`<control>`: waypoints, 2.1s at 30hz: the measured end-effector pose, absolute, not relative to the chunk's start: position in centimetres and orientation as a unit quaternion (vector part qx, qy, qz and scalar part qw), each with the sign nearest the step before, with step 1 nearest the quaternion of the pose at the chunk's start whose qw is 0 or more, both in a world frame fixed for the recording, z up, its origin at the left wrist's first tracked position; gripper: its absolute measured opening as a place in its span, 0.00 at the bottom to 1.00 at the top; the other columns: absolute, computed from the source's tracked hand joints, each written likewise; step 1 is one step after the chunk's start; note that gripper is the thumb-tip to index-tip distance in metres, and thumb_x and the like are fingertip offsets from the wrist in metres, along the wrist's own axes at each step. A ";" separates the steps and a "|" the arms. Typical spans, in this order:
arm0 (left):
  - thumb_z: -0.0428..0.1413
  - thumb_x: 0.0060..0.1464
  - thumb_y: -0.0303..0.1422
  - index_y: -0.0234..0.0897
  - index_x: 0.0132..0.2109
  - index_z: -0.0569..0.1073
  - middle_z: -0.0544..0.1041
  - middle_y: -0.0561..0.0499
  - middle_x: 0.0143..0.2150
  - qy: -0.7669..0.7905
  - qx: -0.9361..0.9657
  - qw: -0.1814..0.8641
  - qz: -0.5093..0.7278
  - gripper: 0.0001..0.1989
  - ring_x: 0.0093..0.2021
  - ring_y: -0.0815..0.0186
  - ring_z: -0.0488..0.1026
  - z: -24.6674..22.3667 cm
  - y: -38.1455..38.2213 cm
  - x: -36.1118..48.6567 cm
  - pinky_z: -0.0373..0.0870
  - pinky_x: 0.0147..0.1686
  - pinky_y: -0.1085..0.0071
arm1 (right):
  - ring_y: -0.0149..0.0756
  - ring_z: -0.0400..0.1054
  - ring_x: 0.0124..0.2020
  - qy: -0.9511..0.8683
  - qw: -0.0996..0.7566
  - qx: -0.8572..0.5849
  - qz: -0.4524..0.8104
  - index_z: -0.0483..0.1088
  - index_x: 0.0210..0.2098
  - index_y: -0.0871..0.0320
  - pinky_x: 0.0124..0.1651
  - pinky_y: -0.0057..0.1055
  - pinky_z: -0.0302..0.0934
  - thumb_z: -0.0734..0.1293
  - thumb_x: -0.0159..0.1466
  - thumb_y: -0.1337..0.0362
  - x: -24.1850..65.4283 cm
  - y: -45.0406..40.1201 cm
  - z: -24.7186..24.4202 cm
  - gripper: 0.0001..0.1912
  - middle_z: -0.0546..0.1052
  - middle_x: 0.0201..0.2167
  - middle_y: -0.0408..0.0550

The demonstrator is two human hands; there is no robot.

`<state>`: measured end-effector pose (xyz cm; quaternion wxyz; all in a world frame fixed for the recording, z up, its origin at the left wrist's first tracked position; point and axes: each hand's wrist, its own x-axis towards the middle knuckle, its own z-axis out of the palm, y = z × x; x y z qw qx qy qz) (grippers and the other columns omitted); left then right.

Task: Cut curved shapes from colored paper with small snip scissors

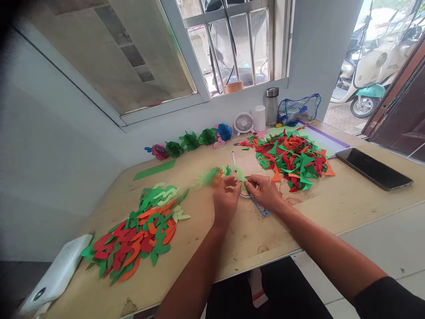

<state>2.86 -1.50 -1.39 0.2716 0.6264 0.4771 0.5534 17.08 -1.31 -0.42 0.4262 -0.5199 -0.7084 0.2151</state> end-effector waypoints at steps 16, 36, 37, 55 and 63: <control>0.58 0.48 0.37 0.35 0.34 0.70 0.73 0.51 0.28 0.520 0.577 0.307 0.550 0.10 0.27 0.69 0.71 -0.5 -1.5 3.0 0.67 0.26 0.75 | 0.34 0.63 0.27 -0.809 0.351 -0.469 0.055 0.65 0.22 0.56 0.36 0.31 0.52 0.59 0.63 0.64 16.7 -1.5 -1.3 0.13 0.70 0.21 0.46; 0.53 0.52 0.31 0.34 0.38 0.73 0.77 0.49 0.32 0.444 0.638 0.369 0.510 0.07 0.29 0.70 0.72 -0.6 -2.0 3.2 0.68 0.29 0.75 | 0.34 0.66 0.27 -0.716 0.448 -0.511 0.161 0.69 0.26 0.56 0.34 0.31 0.58 0.62 0.60 0.59 16.8 -1.6 -0.2 0.10 0.74 0.24 0.46; 0.52 0.52 0.30 0.34 0.38 0.73 0.77 0.49 0.32 0.441 0.642 0.367 0.509 0.07 0.29 0.70 0.72 -0.6 -2.0 3.3 0.68 0.30 0.75 | 0.35 0.66 0.27 -0.716 0.450 -0.509 0.160 0.69 0.26 0.56 0.34 0.31 0.58 0.62 0.60 0.59 16.8 -1.6 -0.1 0.10 0.74 0.24 0.46; 0.53 0.50 0.28 0.34 0.39 0.74 0.77 0.49 0.35 0.439 0.592 0.413 0.535 0.09 0.34 0.69 0.73 -1.3 -1.4 3.1 0.69 0.36 0.74 | 0.33 0.63 0.26 -0.716 0.450 -0.495 0.197 0.68 0.25 0.57 0.31 0.29 0.57 0.61 0.59 0.63 16.8 -1.7 0.1 0.08 0.72 0.22 0.44; 0.57 0.47 0.34 0.33 0.28 0.73 0.74 0.52 0.23 0.416 0.533 0.516 0.526 0.08 0.25 0.70 0.70 -0.6 -1.2 2.9 0.68 0.30 0.75 | 0.34 0.64 0.27 -0.691 0.462 -0.513 0.216 0.69 0.25 0.56 0.32 0.29 0.57 0.60 0.61 0.60 17.1 -1.4 0.0 0.11 0.71 0.21 0.43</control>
